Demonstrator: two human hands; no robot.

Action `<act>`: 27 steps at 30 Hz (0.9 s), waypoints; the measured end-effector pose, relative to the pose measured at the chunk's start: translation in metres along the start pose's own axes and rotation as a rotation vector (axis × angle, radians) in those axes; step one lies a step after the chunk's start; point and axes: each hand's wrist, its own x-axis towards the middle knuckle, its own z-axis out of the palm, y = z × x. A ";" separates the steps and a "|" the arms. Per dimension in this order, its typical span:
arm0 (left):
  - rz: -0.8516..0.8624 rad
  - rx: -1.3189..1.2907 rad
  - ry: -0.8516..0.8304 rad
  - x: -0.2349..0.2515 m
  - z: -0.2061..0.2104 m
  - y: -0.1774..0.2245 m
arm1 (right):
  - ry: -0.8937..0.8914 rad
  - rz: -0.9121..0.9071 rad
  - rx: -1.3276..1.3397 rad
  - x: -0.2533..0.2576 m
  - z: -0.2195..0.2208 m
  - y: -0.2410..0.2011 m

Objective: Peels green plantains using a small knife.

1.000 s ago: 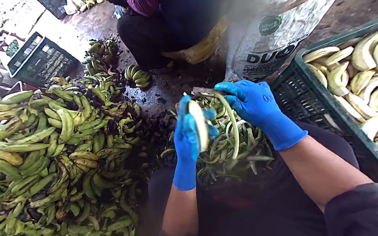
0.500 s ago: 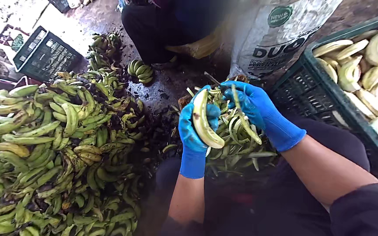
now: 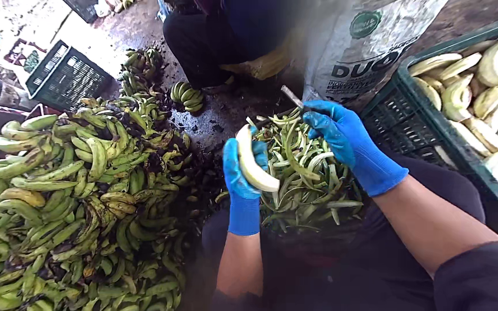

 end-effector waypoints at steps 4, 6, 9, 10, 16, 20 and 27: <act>-0.088 0.017 -0.043 0.006 -0.014 -0.014 | -0.521 0.115 0.434 -0.046 0.019 -0.016; -0.164 0.035 -0.049 0.001 -0.011 -0.037 | -0.663 0.131 0.455 -0.068 0.033 -0.011; -0.145 0.219 -0.029 0.016 -0.010 -0.046 | -0.510 0.217 0.476 -0.084 0.009 -0.024; -0.165 0.247 0.039 0.022 -0.007 -0.046 | -0.405 0.249 0.493 -0.083 -0.011 -0.032; -0.271 0.310 0.097 0.020 0.000 -0.037 | 0.541 0.044 0.229 -0.048 -0.222 -0.001; -0.283 0.294 -0.011 0.014 0.000 -0.025 | 0.852 0.212 0.043 -0.032 -0.310 0.046; 0.366 0.485 0.266 -0.065 -0.005 0.079 | 0.574 0.539 -0.152 -0.045 -0.325 0.130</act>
